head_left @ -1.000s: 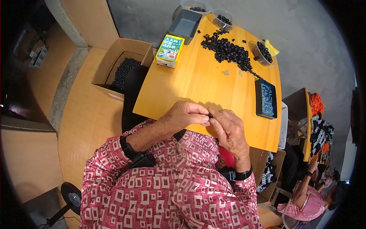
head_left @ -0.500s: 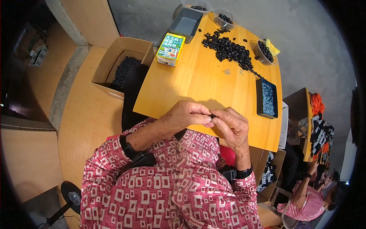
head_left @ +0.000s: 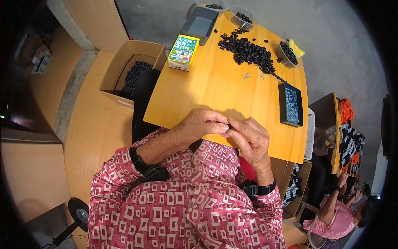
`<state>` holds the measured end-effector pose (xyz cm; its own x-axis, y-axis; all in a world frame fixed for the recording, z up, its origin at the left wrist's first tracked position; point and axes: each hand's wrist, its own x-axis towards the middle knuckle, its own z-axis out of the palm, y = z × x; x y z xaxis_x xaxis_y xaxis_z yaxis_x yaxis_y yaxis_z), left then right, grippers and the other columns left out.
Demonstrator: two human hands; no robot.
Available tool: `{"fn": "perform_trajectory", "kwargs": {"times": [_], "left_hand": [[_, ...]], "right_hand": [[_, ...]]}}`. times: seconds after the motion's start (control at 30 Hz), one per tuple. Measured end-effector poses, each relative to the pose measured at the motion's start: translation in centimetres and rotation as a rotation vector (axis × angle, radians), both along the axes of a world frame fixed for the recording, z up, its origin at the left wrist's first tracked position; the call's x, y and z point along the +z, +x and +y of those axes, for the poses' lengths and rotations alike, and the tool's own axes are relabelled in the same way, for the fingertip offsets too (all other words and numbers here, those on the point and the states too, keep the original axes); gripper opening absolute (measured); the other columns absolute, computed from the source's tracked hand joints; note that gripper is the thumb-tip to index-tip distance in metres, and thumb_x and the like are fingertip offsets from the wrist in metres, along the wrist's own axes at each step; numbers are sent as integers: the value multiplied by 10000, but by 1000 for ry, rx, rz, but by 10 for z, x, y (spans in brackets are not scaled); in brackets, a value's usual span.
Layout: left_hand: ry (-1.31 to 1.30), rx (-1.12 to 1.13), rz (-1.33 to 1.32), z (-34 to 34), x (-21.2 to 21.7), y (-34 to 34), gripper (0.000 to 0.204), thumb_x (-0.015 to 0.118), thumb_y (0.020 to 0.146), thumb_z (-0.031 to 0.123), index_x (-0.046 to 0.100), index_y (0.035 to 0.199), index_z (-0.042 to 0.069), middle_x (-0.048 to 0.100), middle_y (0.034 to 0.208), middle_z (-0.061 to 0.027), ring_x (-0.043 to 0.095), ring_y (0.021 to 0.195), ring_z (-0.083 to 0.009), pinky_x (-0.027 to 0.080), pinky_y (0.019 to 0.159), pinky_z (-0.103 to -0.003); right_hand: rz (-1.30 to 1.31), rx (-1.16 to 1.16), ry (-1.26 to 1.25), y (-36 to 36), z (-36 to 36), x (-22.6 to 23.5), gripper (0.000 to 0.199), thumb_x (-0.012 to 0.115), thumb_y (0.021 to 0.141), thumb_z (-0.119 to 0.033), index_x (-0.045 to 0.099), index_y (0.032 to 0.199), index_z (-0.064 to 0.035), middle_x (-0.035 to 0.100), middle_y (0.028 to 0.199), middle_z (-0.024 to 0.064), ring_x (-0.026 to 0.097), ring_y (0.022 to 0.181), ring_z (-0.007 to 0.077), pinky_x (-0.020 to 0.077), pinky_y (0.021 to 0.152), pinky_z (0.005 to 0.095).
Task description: The person assembles small black plastic components by fitting small parts into them by hand at a table.
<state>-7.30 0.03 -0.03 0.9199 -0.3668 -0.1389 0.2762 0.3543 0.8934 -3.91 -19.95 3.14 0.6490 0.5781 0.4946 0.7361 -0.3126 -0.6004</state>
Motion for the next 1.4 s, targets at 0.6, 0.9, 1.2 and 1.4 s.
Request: {"fn": "perform_trajectory", "kwargs": {"times": [0.6,0.9,1.2,1.4], "left_hand": [[164,110,7,2,1,0,310,689,872,170,671,1078,-61,692,1002,-111,632,941,-143,493,863,-270],[276,101,-97,0,-8,2,263,682,859,139,687,1028,-63,702,963,-115,646,901,-140,505,826,-273],[93,106,-18,-1,-4,0,287,641,907,174,660,1082,-52,690,984,-104,637,932,-145,493,862,-278],[84,139,-36,-4,-7,-1,294,641,916,185,662,1077,-59,685,995,-108,631,925,-138,486,876,-283]], "right_hand": [[-405,-122,-343,-5,15,-5,376,788,771,-161,629,1048,38,607,777,126,598,690,267,494,635,368],[-462,-130,-413,-11,18,-7,350,765,794,-180,623,1019,47,560,728,115,577,663,244,464,600,354],[-330,-121,-174,-2,17,-8,438,822,729,-200,650,1077,2,599,720,59,599,659,221,488,627,346],[-306,-93,-136,3,15,-16,404,817,731,-184,652,1047,5,603,730,66,607,671,224,486,627,349]]}}
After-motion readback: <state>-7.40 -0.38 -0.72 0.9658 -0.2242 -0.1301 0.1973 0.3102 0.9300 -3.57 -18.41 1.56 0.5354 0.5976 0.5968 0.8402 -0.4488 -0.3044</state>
